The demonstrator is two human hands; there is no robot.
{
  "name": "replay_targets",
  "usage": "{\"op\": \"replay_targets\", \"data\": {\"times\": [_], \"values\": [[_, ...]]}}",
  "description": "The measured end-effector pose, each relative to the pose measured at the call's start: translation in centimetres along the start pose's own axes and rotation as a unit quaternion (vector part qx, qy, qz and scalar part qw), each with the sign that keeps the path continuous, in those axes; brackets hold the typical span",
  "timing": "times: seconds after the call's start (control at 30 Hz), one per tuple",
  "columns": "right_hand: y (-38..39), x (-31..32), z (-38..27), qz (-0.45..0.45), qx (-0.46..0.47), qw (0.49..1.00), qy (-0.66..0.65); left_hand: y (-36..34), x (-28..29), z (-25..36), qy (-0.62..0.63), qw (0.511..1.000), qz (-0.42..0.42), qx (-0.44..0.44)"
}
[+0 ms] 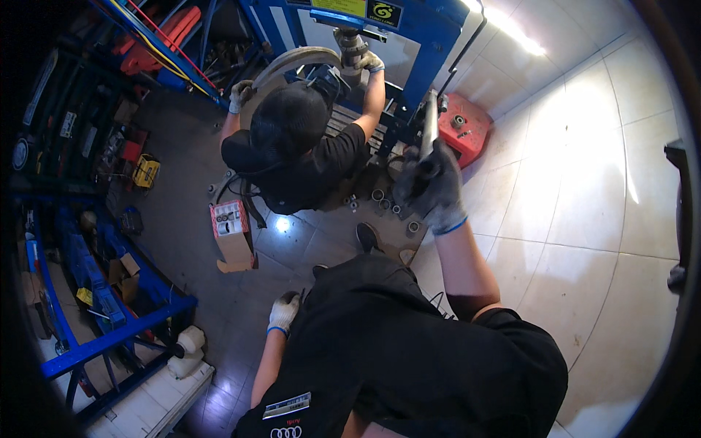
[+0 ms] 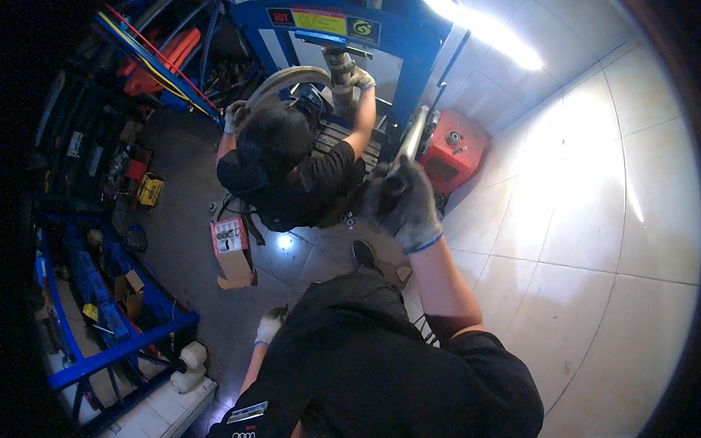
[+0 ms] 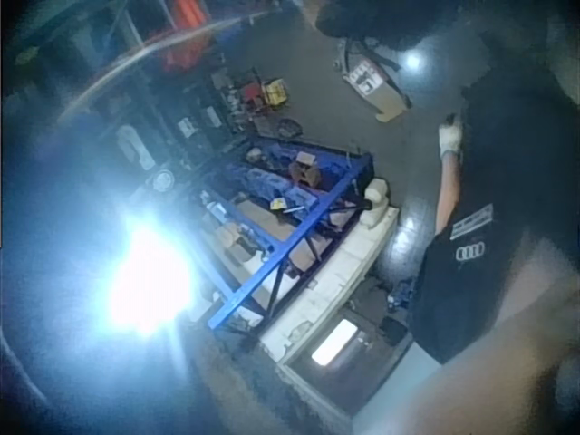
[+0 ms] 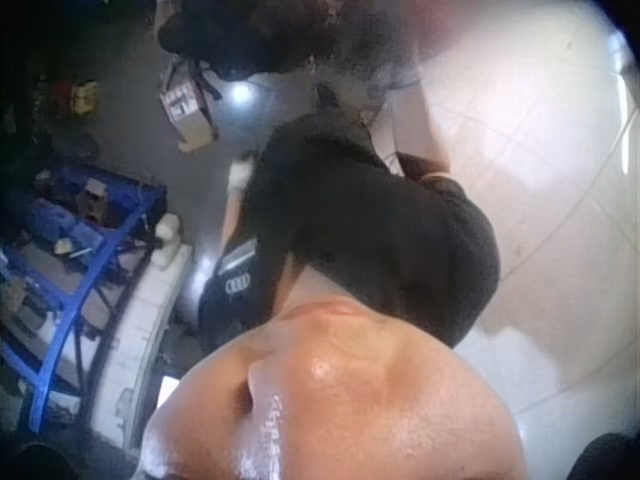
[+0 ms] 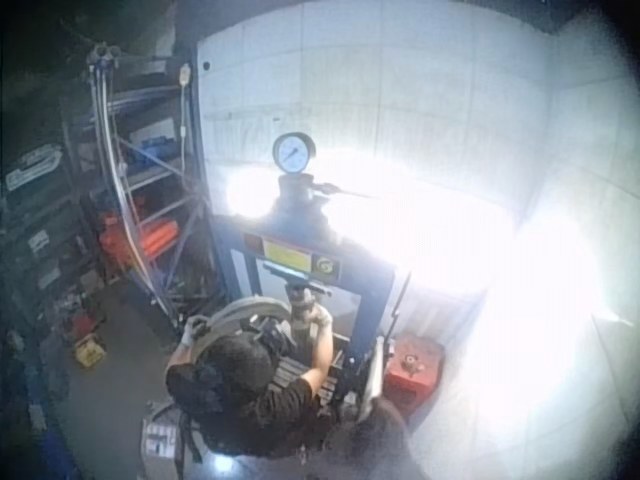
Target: The person operates a hydraulic press by pulling a long metal lever to apply pressure to a cylindrical metal part. The person repeatedly pulls the lever and then resets it while another person adjusts the part on the press.
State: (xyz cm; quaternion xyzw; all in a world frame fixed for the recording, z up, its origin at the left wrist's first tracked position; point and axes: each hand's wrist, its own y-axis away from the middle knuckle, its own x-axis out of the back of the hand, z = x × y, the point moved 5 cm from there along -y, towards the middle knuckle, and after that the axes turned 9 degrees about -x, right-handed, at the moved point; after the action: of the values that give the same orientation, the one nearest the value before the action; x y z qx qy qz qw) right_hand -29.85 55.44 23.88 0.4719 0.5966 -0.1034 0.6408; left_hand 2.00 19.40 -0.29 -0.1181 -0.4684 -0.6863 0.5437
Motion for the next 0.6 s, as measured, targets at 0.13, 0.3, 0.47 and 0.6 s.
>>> {"op": "replay_targets", "data": {"times": [0.13, 0.3, 0.47, 0.6], "values": [[-0.7, -2.2, -1.9, -0.008, 0.016, 1.000, -0.007, -0.2, -0.4, -0.3, 0.043, 0.999, -0.024, 0.014], [-2.8, 2.0, 2.7, 0.263, -0.036, 0.932, 0.248, -0.2, -0.1, -0.2, 0.056, 0.998, -0.021, 0.008], [-1.8, 5.5, 4.2, 0.455, 0.005, 0.818, 0.351, 0.8, -0.5, 0.6, 0.093, 0.988, -0.046, 0.111], [-2.8, 6.0, 6.1, 0.429, 0.028, 0.832, 0.351, -0.1, -0.3, 3.0, 0.110, 0.990, -0.062, 0.068]]}}
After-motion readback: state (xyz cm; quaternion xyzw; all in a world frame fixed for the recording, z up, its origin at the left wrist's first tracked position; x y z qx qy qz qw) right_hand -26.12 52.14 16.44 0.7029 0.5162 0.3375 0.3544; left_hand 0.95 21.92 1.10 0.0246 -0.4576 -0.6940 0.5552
